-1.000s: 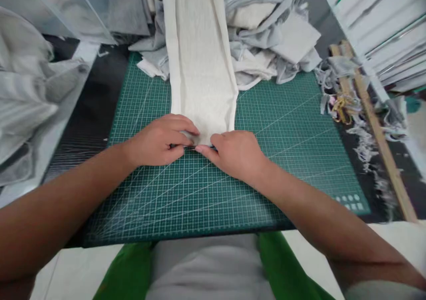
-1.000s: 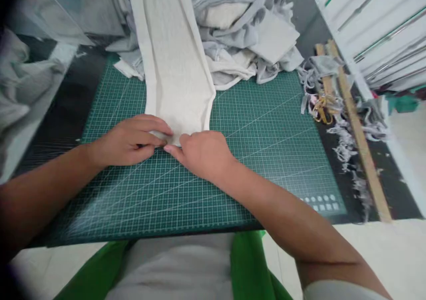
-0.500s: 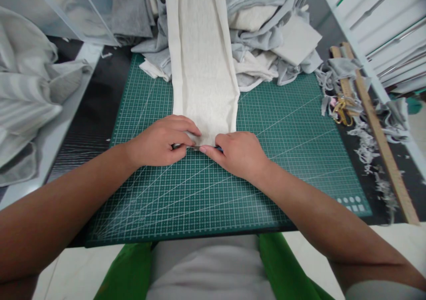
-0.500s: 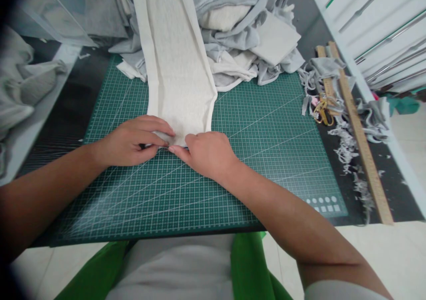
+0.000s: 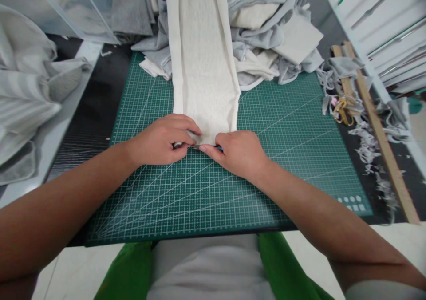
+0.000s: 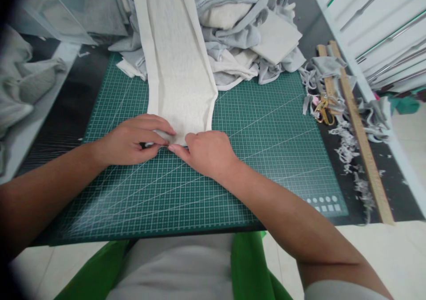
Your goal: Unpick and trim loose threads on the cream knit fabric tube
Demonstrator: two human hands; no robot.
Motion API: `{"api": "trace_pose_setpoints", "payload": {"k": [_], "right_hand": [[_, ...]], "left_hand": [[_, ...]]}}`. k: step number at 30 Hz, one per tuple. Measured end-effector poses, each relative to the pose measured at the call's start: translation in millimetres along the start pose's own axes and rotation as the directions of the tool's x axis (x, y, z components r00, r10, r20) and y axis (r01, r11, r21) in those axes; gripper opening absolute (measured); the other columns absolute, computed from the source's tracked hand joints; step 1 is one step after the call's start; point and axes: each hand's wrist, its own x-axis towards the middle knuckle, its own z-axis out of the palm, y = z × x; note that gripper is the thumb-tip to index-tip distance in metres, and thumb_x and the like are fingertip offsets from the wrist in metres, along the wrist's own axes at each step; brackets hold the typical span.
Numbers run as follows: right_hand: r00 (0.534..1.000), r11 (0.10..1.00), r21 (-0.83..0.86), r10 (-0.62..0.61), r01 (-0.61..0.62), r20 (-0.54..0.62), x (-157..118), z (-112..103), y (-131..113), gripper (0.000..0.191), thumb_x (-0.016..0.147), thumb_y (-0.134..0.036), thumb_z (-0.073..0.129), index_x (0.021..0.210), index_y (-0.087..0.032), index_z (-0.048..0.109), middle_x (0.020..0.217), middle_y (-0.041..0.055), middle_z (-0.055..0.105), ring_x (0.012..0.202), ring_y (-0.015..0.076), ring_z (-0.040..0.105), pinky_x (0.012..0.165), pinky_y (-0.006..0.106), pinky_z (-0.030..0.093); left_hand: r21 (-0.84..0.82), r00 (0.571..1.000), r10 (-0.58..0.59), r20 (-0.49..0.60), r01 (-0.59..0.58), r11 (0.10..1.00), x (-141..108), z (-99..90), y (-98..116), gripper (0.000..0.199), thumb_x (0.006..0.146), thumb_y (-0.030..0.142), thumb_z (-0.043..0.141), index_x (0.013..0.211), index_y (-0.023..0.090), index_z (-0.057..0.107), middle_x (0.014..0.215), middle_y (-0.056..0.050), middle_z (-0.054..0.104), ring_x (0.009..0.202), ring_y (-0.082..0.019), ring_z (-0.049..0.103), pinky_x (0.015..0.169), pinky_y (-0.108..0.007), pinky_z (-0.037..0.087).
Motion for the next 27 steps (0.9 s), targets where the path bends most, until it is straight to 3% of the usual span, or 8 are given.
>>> {"api": "trace_pose_setpoints", "payload": {"k": [27], "right_hand": [[0.998,0.998,0.028,-0.057,0.058,-0.031,-1.4,3.8,6.2,0.073,0.099,-0.072,0.028,0.080,-0.018,0.074,0.068,0.0082,0.072,0.064,0.0197,0.062,0.058,0.032,0.020]], "left_hand": [[-0.012,1.000,-0.012,0.005,0.012,1.000,0.7,0.9,-0.3,0.020,0.082,0.009,0.059,0.087,0.024,0.071,0.112,-0.004,0.074,0.110,-0.020,0.069,0.100,-0.038,0.053]]}}
